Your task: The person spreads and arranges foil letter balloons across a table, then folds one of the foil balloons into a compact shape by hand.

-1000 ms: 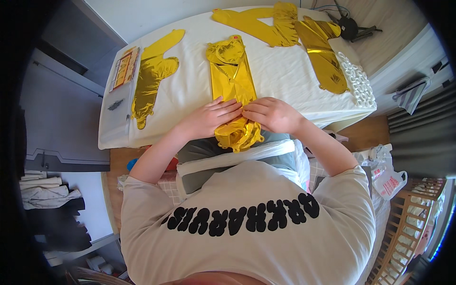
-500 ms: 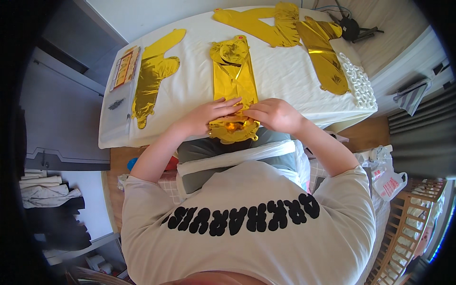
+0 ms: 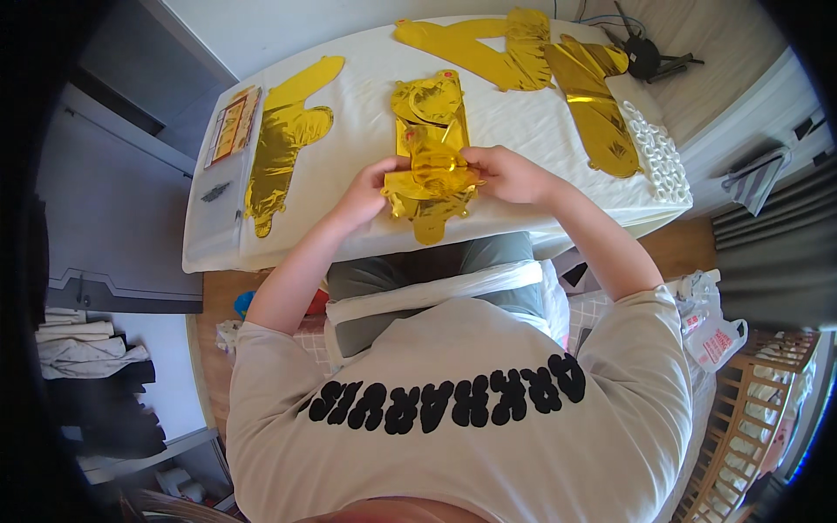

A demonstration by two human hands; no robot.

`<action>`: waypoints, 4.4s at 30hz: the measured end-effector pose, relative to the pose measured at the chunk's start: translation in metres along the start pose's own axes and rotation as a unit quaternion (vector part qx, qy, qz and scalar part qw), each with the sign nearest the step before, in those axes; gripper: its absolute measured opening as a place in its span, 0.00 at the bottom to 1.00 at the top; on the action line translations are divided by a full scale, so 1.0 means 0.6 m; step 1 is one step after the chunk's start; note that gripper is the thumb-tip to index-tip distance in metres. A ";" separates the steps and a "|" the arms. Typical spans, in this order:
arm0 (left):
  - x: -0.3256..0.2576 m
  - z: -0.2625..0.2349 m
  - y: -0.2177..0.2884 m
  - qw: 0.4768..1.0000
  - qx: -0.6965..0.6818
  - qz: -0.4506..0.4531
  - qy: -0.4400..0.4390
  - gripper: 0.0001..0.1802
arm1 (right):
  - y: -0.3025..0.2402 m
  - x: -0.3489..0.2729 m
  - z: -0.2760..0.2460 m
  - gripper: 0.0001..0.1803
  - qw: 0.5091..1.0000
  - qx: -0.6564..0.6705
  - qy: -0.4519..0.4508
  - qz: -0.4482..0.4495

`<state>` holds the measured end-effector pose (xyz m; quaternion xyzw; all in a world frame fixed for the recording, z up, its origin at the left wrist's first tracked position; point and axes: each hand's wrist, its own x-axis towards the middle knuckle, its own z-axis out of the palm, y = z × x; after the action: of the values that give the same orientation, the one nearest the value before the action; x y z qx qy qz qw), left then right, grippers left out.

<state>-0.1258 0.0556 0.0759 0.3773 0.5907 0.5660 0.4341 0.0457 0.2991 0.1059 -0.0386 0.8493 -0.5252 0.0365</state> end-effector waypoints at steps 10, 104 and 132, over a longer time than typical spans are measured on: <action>-0.049 0.028 0.014 0.791 0.542 0.262 -0.108 0.37 | -0.008 -0.051 0.045 0.28 0.918 -0.289 0.064 -0.264; -0.136 0.099 -0.050 0.708 0.603 0.283 0.234 0.20 | -0.021 0.004 0.042 0.14 0.977 0.105 0.126 0.139; -0.084 0.176 -0.053 0.737 0.611 0.225 0.182 0.45 | -0.029 -0.058 0.064 0.30 0.962 0.119 0.222 0.101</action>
<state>-0.0081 0.0418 0.0506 0.5734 0.7750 0.2223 -0.1453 0.0848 0.2608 0.1051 0.1698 0.7670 -0.6113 -0.0956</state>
